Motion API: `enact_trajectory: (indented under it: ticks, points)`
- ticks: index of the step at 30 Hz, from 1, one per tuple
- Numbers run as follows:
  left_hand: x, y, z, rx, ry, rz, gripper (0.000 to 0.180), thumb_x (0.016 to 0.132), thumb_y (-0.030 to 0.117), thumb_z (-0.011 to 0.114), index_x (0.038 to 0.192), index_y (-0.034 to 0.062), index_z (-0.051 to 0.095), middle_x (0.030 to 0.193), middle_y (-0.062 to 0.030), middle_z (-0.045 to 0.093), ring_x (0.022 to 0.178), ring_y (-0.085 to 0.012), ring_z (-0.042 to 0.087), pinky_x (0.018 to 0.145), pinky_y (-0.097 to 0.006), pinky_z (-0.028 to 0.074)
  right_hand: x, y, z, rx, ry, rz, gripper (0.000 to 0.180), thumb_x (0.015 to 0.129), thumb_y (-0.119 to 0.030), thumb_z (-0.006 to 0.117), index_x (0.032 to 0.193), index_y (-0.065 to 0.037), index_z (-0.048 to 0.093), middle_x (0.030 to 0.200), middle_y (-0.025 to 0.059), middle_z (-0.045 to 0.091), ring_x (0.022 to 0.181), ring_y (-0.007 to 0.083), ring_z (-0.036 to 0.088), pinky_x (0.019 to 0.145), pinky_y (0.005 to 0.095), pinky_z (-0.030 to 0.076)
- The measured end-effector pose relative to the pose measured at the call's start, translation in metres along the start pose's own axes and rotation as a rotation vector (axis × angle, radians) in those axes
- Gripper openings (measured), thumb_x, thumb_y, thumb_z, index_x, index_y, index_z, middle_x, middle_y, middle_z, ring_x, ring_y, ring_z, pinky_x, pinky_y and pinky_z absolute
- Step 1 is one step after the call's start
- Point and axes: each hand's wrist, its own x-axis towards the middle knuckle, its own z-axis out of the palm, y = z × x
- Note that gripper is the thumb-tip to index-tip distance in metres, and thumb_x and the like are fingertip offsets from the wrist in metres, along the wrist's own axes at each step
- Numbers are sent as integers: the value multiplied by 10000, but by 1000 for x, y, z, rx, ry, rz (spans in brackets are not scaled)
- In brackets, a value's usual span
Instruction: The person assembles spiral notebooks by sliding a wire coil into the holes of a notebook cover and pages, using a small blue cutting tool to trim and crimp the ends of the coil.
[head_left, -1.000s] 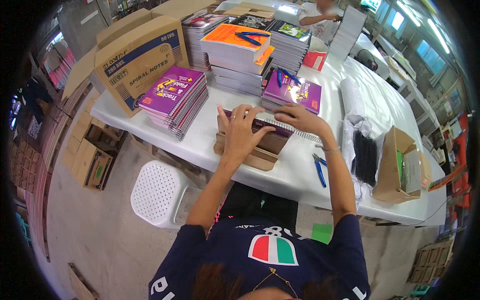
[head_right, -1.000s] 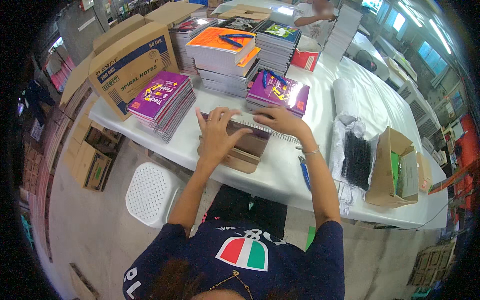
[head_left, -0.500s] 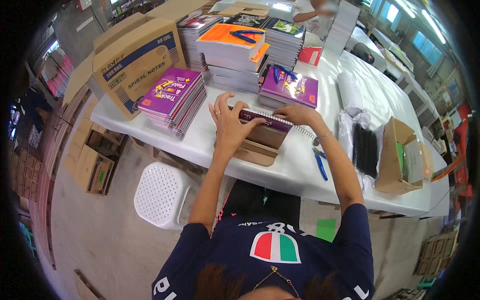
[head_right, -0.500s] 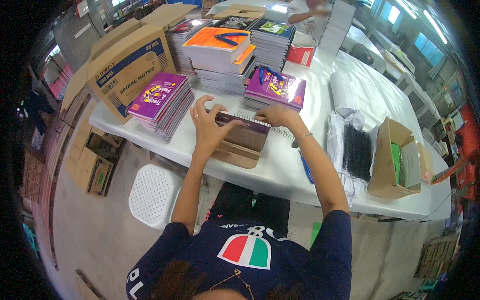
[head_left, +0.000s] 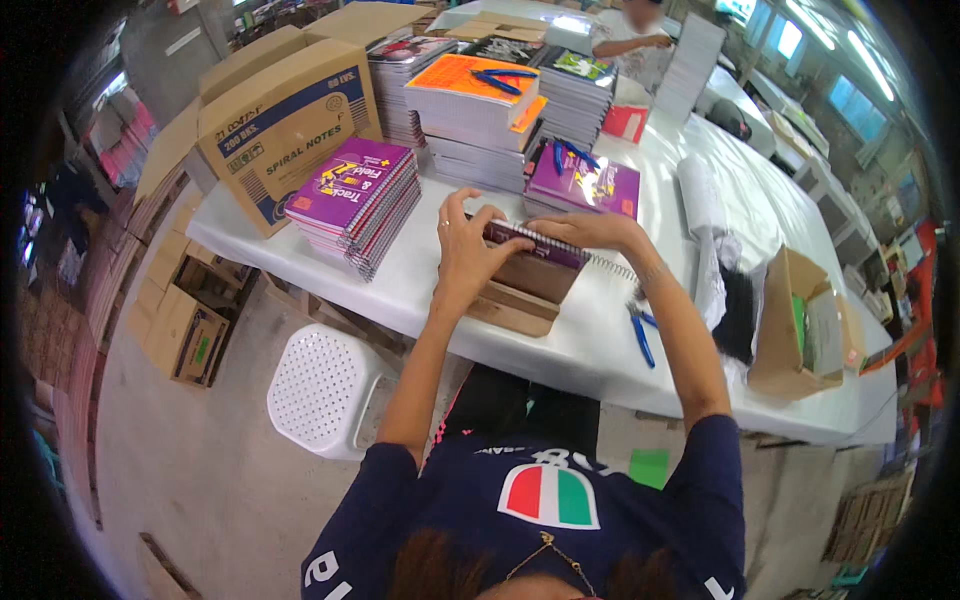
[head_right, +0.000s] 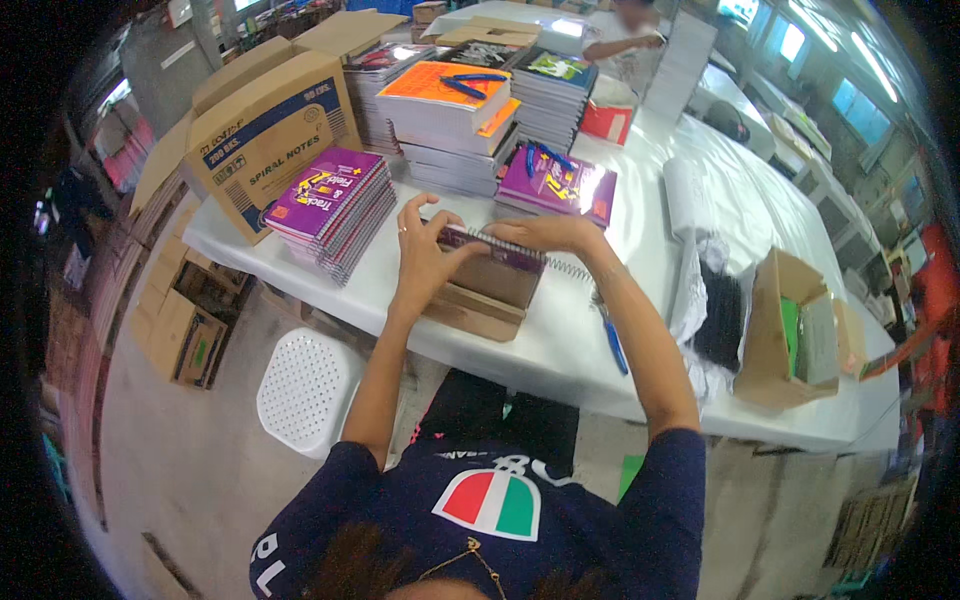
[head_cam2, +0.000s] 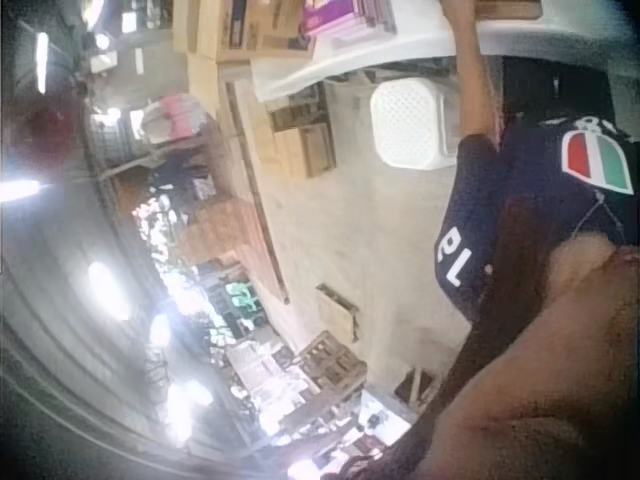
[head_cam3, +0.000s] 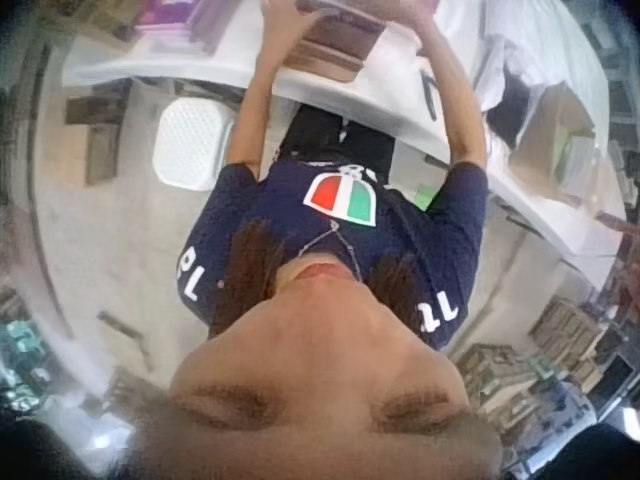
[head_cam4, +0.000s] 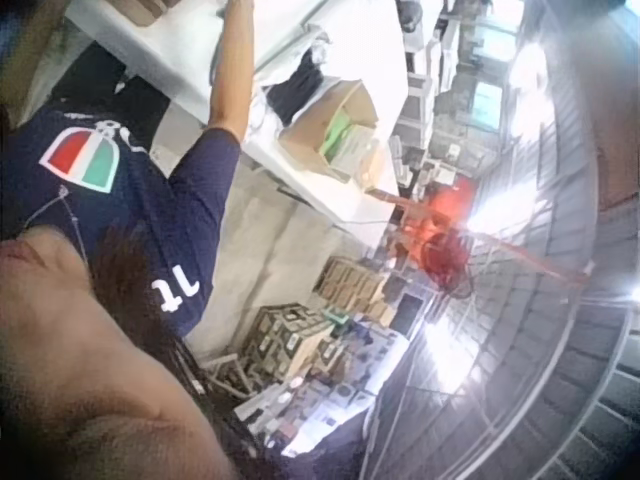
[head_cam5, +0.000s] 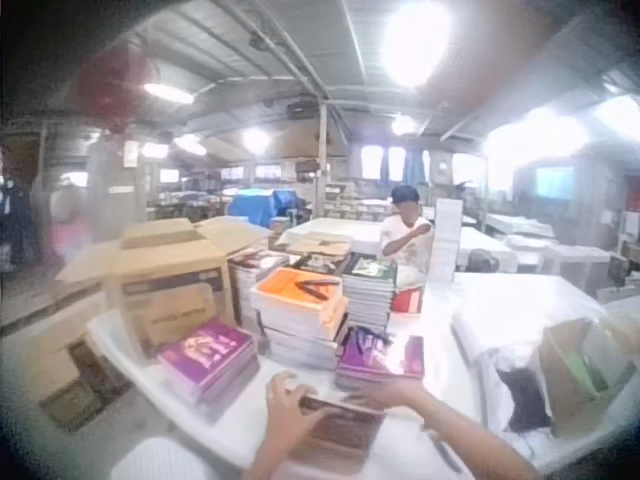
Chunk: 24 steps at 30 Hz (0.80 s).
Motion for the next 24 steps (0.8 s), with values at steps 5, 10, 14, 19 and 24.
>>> enact_trajectory:
  ticks: [5,10,14,19,24]
  points:
    - [-1,4,-5,-26,27,-26,482,617,341,882,942,69,652,1270,-149,395,1230,-354,370,1009,-461,374,6,15,-5,-236,-92,522,500,992,-419,423,1330,-69,536,1350,148,548,1227,207,525,1017,338,418]
    - [-7,-12,-11,-125,92,-129,525,612,311,891,997,66,633,1272,-160,393,1209,-350,419,1012,-451,375,-11,-41,-12,593,75,-24,566,1024,-504,343,1422,-117,457,1363,26,529,1218,137,464,990,323,405]
    - [-2,-5,0,-202,40,-127,556,622,332,885,1037,78,615,1232,-129,414,1156,-329,472,996,-452,387,11,48,-1,-404,-163,161,546,1010,-481,384,1426,-134,452,1426,150,483,1250,260,509,1028,357,401]
    - [-6,-23,-14,-207,79,-134,525,650,343,872,1022,80,611,1109,-103,480,1036,-302,539,899,-390,446,10,-5,-13,866,42,-27,531,1024,-498,341,1421,-171,475,1430,101,486,1238,231,505,967,354,448]
    - [0,-17,-4,-268,-14,-155,502,662,315,869,1010,66,608,1020,-102,511,985,-282,560,858,-402,458,40,71,17,-659,-45,289,466,979,-351,454,1363,-94,513,1382,69,539,1209,176,537,989,353,450]
